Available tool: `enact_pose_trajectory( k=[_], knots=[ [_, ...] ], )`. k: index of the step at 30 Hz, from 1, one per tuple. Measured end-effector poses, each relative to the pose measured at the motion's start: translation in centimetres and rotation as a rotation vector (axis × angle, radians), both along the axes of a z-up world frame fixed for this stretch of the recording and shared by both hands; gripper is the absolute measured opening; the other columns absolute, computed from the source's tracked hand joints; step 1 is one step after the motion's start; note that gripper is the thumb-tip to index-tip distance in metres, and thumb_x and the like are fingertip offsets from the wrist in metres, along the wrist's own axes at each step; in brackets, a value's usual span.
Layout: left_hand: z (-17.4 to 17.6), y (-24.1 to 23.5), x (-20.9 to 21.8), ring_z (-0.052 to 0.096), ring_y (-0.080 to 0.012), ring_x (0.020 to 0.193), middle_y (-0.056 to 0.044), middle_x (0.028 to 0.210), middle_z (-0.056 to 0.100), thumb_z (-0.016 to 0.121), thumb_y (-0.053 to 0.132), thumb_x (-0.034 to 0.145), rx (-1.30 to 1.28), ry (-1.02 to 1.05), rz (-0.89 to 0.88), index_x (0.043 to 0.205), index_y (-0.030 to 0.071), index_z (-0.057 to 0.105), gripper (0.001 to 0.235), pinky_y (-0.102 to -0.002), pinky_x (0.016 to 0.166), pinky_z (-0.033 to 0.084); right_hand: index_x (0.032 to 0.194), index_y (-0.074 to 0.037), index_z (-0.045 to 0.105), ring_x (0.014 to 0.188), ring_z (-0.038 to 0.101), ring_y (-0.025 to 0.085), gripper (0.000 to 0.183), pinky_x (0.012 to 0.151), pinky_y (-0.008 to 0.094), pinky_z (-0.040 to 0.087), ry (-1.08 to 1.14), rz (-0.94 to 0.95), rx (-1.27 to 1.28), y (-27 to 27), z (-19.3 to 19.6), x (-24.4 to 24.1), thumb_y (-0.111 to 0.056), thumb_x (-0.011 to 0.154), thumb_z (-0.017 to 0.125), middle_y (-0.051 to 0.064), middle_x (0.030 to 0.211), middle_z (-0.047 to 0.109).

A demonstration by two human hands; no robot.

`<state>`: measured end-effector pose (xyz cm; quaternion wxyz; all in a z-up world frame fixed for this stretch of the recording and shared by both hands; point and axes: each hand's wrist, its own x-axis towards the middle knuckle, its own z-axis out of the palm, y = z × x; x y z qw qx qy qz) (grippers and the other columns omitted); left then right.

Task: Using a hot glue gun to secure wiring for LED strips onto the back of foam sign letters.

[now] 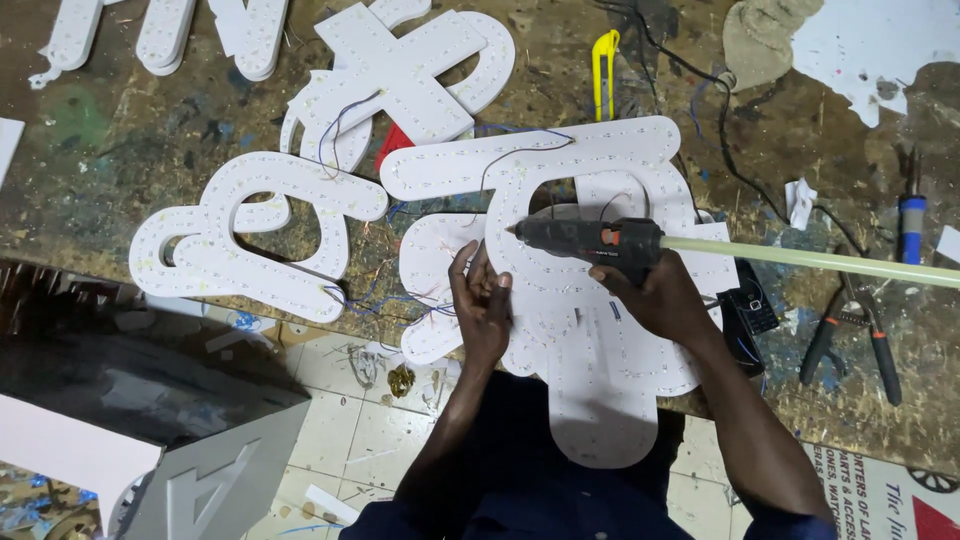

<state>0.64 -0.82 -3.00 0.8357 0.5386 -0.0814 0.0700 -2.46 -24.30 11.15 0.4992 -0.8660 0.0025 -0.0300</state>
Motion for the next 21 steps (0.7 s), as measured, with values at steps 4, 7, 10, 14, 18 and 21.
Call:
enact_pose_trajectory(
  k=[4, 7, 10, 14, 18, 21],
  knots=[
    [-1.5, 0.0, 0.0, 0.07, -0.0307, 0.133, -0.032, 0.17, 0.056, 0.063, 0.01, 0.115, 0.003, 0.004, -0.007, 0.167, 0.009, 0.035, 0.059, -0.041, 0.1, 0.053, 0.102, 0.001, 0.082, 0.072, 0.08, 0.03, 0.016, 0.069, 0.046, 0.062, 0.021, -0.02, -0.01, 0.4, 0.3, 0.3, -0.015, 0.103, 0.085, 0.022, 0.077, 0.081],
    [-2.3, 0.1, 0.2, 0.069, -0.0294, 0.136, -0.029, 0.17, 0.057, 0.063, 0.009, 0.115, 0.002, -0.001, -0.009, 0.166, 0.01, 0.036, 0.058, -0.04, 0.102, 0.053, 0.106, 0.001, 0.081, 0.075, 0.08, 0.027, 0.025, 0.07, 0.046, 0.062, 0.061, -0.038, 0.006, 0.2, -0.9, 0.2, -0.023, 0.103, 0.085, 0.022, 0.079, 0.08],
    [-1.8, 0.2, 0.0, 0.069, -0.0228, 0.128, -0.027, 0.17, 0.057, 0.063, 0.009, 0.116, 0.029, -0.009, -0.002, 0.166, 0.012, 0.036, 0.057, -0.037, 0.099, 0.053, 0.102, -0.001, 0.081, 0.065, 0.069, 0.02, 0.018, 0.063, 0.039, 0.055, 0.045, -0.02, 0.014, -0.5, -2.7, -0.4, -0.018, 0.102, 0.086, 0.018, 0.072, 0.077],
    [-1.8, 0.1, 0.0, 0.07, -0.0253, 0.13, -0.028, 0.169, 0.058, 0.063, 0.009, 0.115, 0.02, -0.005, 0.004, 0.167, 0.01, 0.035, 0.059, -0.038, 0.099, 0.054, 0.101, -0.001, 0.08, 0.061, 0.063, 0.02, 0.019, 0.06, 0.039, 0.051, 0.048, -0.033, 0.011, -1.2, -4.4, -0.4, -0.018, 0.102, 0.086, 0.016, 0.069, 0.074],
    [-2.0, 0.3, 0.2, 0.07, -0.0284, 0.133, -0.028, 0.169, 0.058, 0.064, 0.012, 0.115, 0.03, -0.013, 0.002, 0.166, 0.009, 0.035, 0.059, -0.04, 0.1, 0.055, 0.105, -0.002, 0.08, 0.062, 0.062, 0.019, 0.022, 0.06, 0.038, 0.05, 0.041, -0.029, 0.013, -0.6, -3.6, -0.2, -0.022, 0.102, 0.087, 0.015, 0.071, 0.073],
    [-1.9, 0.2, -0.1, 0.072, -0.0246, 0.121, -0.028, 0.168, 0.059, 0.063, 0.01, 0.116, 0.052, -0.015, 0.013, 0.166, 0.008, 0.035, 0.058, -0.037, 0.093, 0.054, 0.115, -0.002, 0.08, 0.075, 0.071, 0.023, 0.024, 0.073, 0.041, 0.057, 0.035, -0.015, 0.037, 0.2, -2.4, -0.2, -0.02, 0.1, 0.087, 0.018, 0.084, 0.079]
  ],
)
